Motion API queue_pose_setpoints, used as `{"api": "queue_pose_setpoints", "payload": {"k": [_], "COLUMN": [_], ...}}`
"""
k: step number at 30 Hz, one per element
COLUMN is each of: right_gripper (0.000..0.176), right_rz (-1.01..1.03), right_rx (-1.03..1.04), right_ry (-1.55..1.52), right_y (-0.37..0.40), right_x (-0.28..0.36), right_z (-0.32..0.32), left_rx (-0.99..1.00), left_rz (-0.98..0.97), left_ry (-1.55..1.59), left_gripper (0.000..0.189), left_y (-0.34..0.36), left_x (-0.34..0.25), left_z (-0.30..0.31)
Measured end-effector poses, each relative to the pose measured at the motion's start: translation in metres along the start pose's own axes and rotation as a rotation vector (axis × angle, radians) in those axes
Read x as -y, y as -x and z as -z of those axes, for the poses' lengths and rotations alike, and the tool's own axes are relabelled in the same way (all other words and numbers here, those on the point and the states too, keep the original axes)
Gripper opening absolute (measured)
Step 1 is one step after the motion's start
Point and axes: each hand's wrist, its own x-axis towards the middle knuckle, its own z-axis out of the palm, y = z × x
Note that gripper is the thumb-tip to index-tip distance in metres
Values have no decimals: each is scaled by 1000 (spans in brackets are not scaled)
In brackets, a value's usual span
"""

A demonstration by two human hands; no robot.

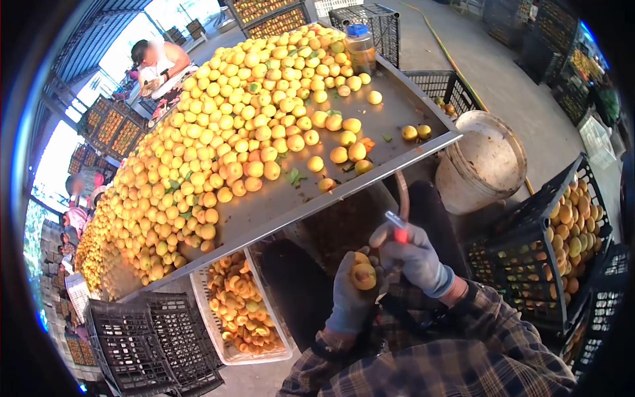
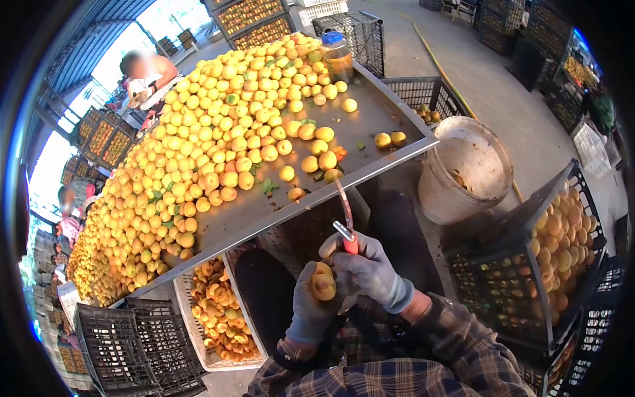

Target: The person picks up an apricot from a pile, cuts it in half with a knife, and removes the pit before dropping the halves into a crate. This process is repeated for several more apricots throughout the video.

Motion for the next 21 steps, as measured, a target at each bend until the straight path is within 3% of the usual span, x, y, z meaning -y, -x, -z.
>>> {"api": "queue_pose_setpoints", "payload": {"k": [1, 5, 7, 10, 12, 14, 16, 17, 19, 21], "right_gripper": [16, 14, 13, 12, 15, 16, 17, 17, 16, 18], "right_rz": [35, 195, 201, 208, 293, 297, 307, 310, 318, 351], "right_rx": [25, -37, 5, -51, -71, -48, -18, -14, -41, -81], "right_ry": [-78, -153, -180, -109, 153, 172, 207, 204, 178, 167], "right_y": [2, 3, 2, 4, 4, 5, 4, 4, 3, 3], "right_x": [6, -2, -9, -17, -22, -25, -30, -31, -34, -36], "right_z": [-1, -18, -16, -16, -14, -13, -12, -12, -13, -21], "left_rx": [73, -72, -10, -68, -67, -66, -150, -152, -187, -245], "left_rz": [-95, -300, 229, 280, 298, 313, 464, 459, 234, 169], "left_ry": [-235, -164, 289, 541, 584, 626, 906, 903, 585, 551], "left_gripper": [28, 36, 38, 39, 39, 39, 38, 38, 35, 35], "left_y": [1, 8, 6, 9, 7, 6, 3, 3, 3, 1], "left_x": [-8, 11, -2, 8, 14, 16, 16, 19, 30, 35], "left_z": [-3, -19, -19, -20, -21, -23, -23, -21, -18, -22]}}
